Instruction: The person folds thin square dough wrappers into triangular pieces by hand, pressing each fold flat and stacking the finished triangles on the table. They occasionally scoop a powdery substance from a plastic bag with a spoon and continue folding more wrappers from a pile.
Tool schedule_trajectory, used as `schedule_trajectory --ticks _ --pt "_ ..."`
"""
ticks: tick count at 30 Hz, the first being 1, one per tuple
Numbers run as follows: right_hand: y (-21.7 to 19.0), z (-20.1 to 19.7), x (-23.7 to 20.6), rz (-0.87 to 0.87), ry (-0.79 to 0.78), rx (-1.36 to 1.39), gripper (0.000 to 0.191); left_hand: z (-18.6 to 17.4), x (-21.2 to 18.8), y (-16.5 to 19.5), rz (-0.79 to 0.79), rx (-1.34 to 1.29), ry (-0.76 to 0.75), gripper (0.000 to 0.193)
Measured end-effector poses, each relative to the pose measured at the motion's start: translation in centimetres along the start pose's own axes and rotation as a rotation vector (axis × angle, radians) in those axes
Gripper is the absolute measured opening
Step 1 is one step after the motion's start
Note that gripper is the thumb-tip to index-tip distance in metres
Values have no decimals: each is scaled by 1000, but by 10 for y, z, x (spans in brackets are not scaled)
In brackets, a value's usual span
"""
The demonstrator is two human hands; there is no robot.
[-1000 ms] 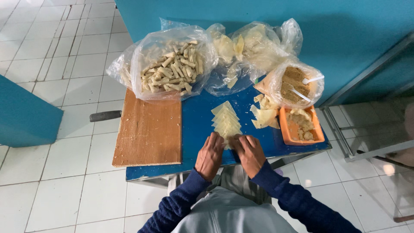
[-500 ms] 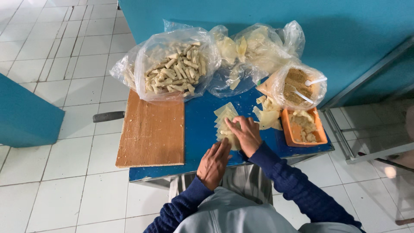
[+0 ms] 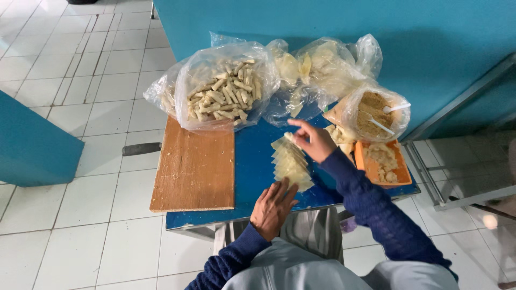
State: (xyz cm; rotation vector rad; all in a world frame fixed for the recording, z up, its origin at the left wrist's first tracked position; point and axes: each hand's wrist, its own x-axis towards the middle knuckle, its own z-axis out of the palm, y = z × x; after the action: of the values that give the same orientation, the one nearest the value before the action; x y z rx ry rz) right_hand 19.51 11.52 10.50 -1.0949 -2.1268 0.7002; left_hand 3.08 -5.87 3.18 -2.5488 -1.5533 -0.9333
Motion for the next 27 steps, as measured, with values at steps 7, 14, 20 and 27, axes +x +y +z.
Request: schedule_trajectory --ticks 7,14,20,27 --pt "-49 -7 88 -208 -21 658 58 -5 2 0 -17 -28 -27 46" --pt "-19 -102 18 -122 311 -41 29 -4 3 -1 -22 -39 -64 46" --pt "44 -159 -55 247 340 -886 16 -11 6 1 -55 -60 -71 42" --pt "101 -147 -73 347 263 -855 22 -18 10 3 -158 -238 -2 30"
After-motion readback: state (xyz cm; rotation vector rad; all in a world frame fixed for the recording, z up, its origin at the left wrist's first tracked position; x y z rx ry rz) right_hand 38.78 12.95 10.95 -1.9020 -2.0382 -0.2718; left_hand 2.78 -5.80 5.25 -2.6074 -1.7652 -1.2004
